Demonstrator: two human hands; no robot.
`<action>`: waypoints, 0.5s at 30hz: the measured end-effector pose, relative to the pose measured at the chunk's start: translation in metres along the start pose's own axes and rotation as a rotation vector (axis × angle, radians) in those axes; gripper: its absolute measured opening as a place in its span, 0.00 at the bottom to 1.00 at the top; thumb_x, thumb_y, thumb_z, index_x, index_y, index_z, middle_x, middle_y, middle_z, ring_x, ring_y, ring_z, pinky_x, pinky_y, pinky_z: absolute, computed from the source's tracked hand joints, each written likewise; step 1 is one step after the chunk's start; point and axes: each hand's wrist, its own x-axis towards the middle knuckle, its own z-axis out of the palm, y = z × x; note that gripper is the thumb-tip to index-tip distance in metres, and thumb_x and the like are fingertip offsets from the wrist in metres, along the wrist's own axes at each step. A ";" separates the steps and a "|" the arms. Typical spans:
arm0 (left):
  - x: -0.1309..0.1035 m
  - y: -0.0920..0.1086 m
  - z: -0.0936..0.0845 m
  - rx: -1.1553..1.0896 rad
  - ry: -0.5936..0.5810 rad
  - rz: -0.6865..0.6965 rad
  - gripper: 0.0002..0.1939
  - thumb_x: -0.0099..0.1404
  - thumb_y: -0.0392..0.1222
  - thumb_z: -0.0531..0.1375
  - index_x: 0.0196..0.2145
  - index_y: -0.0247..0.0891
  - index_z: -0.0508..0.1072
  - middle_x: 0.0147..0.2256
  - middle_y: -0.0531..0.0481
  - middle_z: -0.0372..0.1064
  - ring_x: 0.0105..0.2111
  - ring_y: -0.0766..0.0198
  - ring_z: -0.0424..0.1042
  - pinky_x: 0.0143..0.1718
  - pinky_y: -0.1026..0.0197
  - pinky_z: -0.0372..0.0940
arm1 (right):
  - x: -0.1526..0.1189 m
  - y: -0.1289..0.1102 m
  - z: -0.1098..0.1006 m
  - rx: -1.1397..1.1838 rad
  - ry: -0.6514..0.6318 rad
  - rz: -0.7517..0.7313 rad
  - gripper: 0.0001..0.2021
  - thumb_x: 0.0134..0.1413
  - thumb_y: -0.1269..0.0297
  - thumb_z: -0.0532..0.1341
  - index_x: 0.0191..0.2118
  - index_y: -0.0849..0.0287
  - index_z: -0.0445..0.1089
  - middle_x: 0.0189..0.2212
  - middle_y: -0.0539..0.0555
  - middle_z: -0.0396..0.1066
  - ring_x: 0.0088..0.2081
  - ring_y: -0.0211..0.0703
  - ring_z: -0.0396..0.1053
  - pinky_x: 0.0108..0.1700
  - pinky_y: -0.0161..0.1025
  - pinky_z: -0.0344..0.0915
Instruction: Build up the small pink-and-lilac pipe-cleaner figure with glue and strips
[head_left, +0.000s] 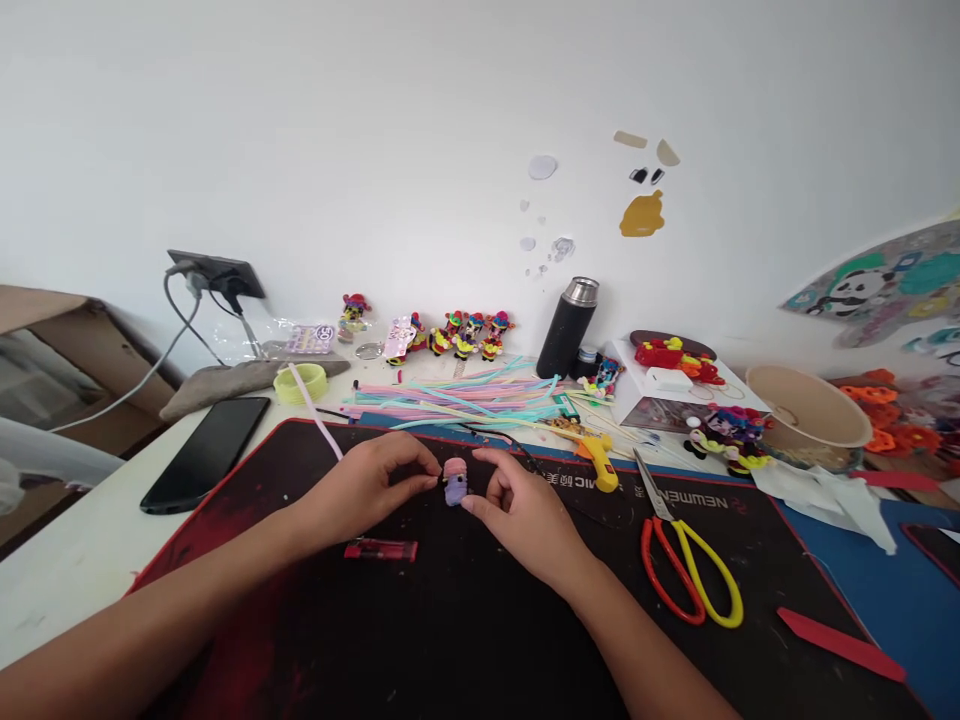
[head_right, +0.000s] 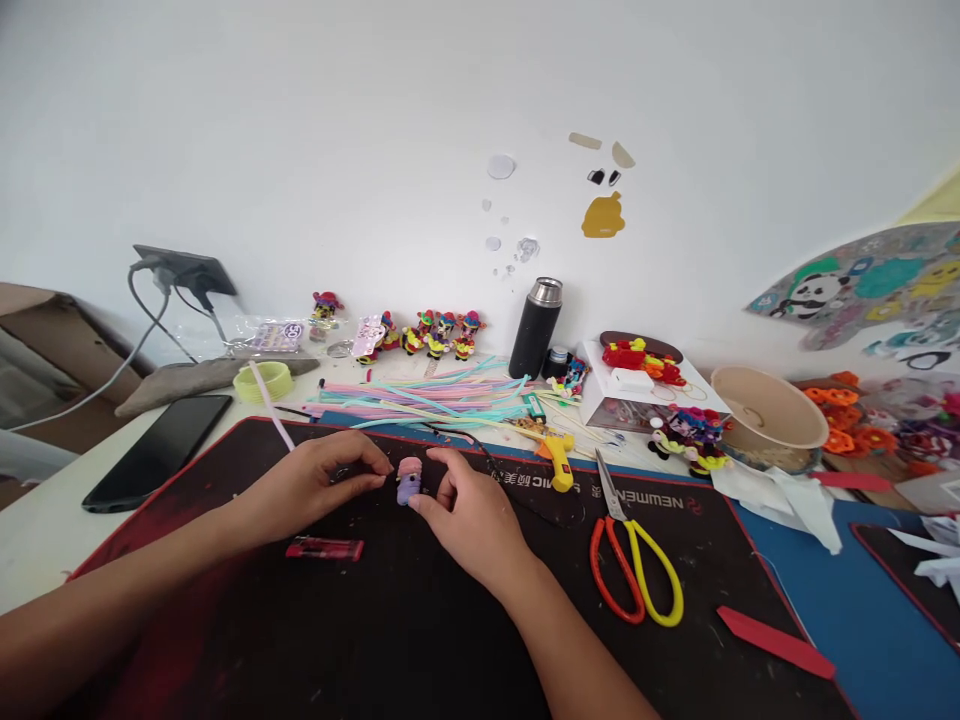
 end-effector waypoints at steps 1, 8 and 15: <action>0.000 -0.002 0.001 -0.009 -0.006 0.007 0.08 0.72 0.47 0.62 0.41 0.43 0.80 0.41 0.50 0.79 0.42 0.59 0.76 0.45 0.61 0.68 | 0.001 0.000 0.000 -0.023 -0.016 0.008 0.27 0.58 0.59 0.70 0.63 0.50 0.71 0.27 0.45 0.71 0.28 0.41 0.67 0.34 0.38 0.58; 0.006 -0.013 0.007 -0.036 -0.081 0.056 0.05 0.73 0.41 0.61 0.43 0.42 0.78 0.44 0.51 0.78 0.45 0.61 0.76 0.49 0.62 0.67 | 0.007 -0.007 0.000 -0.188 -0.111 -0.006 0.36 0.58 0.62 0.71 0.70 0.46 0.63 0.29 0.43 0.74 0.29 0.39 0.69 0.36 0.37 0.58; 0.009 -0.017 0.010 -0.065 -0.076 0.108 0.04 0.74 0.38 0.61 0.43 0.42 0.77 0.44 0.51 0.78 0.45 0.63 0.75 0.49 0.62 0.67 | 0.007 -0.009 0.002 -0.247 -0.115 0.014 0.27 0.59 0.66 0.69 0.64 0.48 0.70 0.27 0.43 0.74 0.27 0.40 0.69 0.35 0.37 0.58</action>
